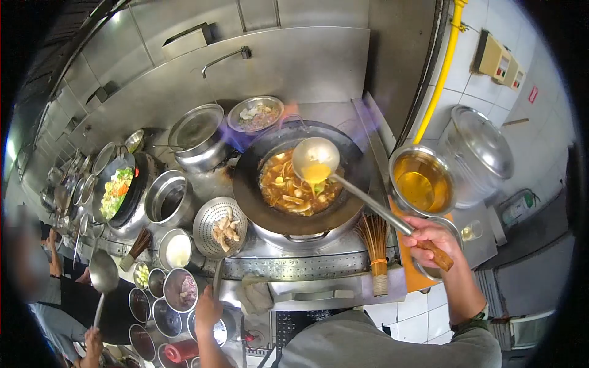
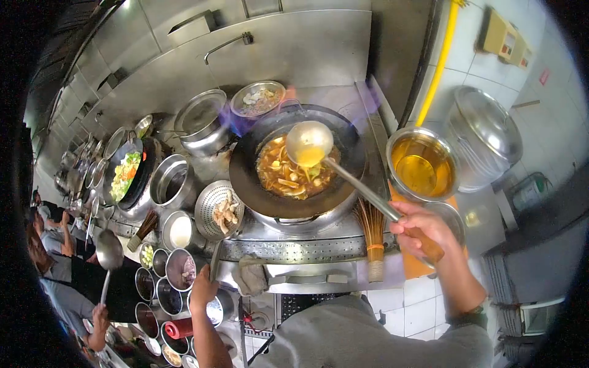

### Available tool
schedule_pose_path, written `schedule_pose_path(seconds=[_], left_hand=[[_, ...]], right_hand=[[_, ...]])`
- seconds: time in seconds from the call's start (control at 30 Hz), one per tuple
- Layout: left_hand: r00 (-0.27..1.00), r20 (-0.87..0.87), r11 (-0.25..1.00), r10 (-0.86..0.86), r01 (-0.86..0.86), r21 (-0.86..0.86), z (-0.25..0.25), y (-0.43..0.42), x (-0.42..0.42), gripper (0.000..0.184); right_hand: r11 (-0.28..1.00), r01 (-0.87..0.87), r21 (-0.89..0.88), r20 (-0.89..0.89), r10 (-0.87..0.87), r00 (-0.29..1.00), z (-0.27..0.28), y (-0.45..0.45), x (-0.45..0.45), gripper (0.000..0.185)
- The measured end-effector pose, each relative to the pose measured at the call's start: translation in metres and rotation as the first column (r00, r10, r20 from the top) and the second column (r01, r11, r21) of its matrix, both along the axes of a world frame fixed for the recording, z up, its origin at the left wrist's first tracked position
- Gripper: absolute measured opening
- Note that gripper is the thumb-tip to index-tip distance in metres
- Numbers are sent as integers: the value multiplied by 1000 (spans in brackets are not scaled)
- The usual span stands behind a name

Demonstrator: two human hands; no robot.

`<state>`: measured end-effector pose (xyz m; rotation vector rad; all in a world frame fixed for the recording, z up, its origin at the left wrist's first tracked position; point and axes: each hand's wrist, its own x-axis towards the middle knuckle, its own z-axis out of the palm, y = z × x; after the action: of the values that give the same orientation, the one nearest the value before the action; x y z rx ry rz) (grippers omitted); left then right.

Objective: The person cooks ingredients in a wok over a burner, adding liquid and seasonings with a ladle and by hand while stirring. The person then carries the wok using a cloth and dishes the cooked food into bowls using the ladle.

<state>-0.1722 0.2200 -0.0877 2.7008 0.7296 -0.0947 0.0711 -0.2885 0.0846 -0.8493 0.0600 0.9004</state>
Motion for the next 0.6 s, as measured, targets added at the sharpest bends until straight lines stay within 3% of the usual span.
schedule_pose_path(seconds=[0.1,0.13,0.17,0.2,0.27,0.3,0.33,0.4,0.57,0.6], left_hand=[[995,64,997,-81,82,-10,28,-6,2,60],[989,-1,881,151,-135,-453,46,-15,12,52],[932,-160,540,325,-322,-777,56,-18,17,45],[932,-160,542,326,-323,-776,41,-11,13,45],[930,-79,214,360,-165,-963,-2,11,4,42],[689,-394,-306,609,-255,-917,46,-29,27,27],[686,-394,-306,611,-255,-917,37,-26,29,27],[773,-427,-641,469,-34,-767,16,-21,40,19],[737,-431,-577,521,-67,-814,36,-46,48,16],[744,-381,-489,549,-83,-868,40,-52,44,14]], right_hand=[[996,-7,89,-46,11,999,-16,17,1,50],[992,0,122,-45,6,999,-22,23,3,50],[993,11,114,-27,-8,1000,-31,29,7,53],[993,10,117,-27,-7,1000,-36,33,10,53],[998,43,-46,128,-37,991,-39,42,16,58],[984,74,-163,191,-42,981,-36,47,17,61],[984,70,-162,190,-39,981,-35,47,19,61],[951,80,-299,327,24,945,-33,43,24,62],[921,106,-375,321,21,947,-18,24,19,60],[946,91,-310,263,-6,965,-17,22,16,61]])
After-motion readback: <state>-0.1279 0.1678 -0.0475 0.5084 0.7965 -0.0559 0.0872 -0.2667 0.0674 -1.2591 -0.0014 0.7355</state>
